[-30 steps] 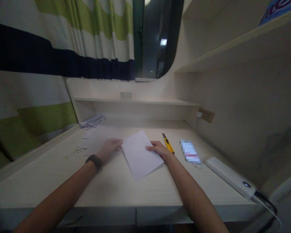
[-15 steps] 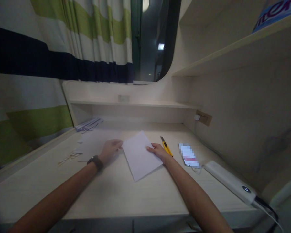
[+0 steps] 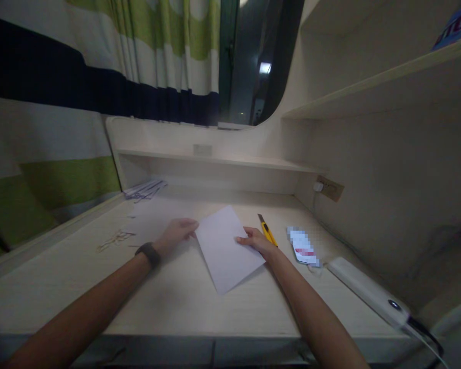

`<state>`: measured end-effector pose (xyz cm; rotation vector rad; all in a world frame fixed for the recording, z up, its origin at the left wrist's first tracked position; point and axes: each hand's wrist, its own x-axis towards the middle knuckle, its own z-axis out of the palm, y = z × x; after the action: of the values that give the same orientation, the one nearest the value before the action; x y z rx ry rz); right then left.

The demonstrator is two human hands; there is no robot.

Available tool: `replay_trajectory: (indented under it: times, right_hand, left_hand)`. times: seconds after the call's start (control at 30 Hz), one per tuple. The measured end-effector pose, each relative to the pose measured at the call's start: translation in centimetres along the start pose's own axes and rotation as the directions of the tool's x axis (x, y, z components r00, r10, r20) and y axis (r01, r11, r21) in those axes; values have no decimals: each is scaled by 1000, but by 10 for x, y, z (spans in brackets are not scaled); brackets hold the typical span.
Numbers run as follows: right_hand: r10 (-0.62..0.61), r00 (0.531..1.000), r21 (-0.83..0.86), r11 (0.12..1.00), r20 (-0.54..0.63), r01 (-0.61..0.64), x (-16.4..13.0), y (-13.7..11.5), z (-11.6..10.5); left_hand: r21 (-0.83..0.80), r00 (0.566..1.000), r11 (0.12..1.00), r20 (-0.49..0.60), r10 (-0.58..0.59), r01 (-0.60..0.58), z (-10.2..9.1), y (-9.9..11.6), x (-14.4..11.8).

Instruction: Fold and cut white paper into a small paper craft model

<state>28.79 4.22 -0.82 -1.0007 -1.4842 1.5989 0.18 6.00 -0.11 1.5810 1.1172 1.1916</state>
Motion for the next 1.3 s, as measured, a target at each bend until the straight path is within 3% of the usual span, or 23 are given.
replay_trajectory:
  times: [0.33, 0.6, 0.9, 1.13, 1.3]
  right_hand:
    - [-39, 998, 43, 998, 39, 37, -7, -9, 9]
    - [-21, 999, 44, 999, 50, 19, -4, -2, 3]
    - [-19, 996, 77, 997, 82, 13, -9, -7, 1]
    - [43, 998, 67, 997, -44, -40, -1, -2, -5]
    - [14, 979, 29, 1000, -205, -8, -1, -6, 12]
  left_hand:
    - [-210, 995, 974, 67, -75, 88, -6, -4, -1]
    - [-130, 993, 987, 86, -82, 93, -8, -4, 0]
    - [-216, 988, 970, 130, -83, 110, -13, -11, 4]
    - [-260, 989, 955, 73, -125, 140, -10, -12, 4]
    - [-337, 991, 932, 57, -125, 136, -6, -6, 2]
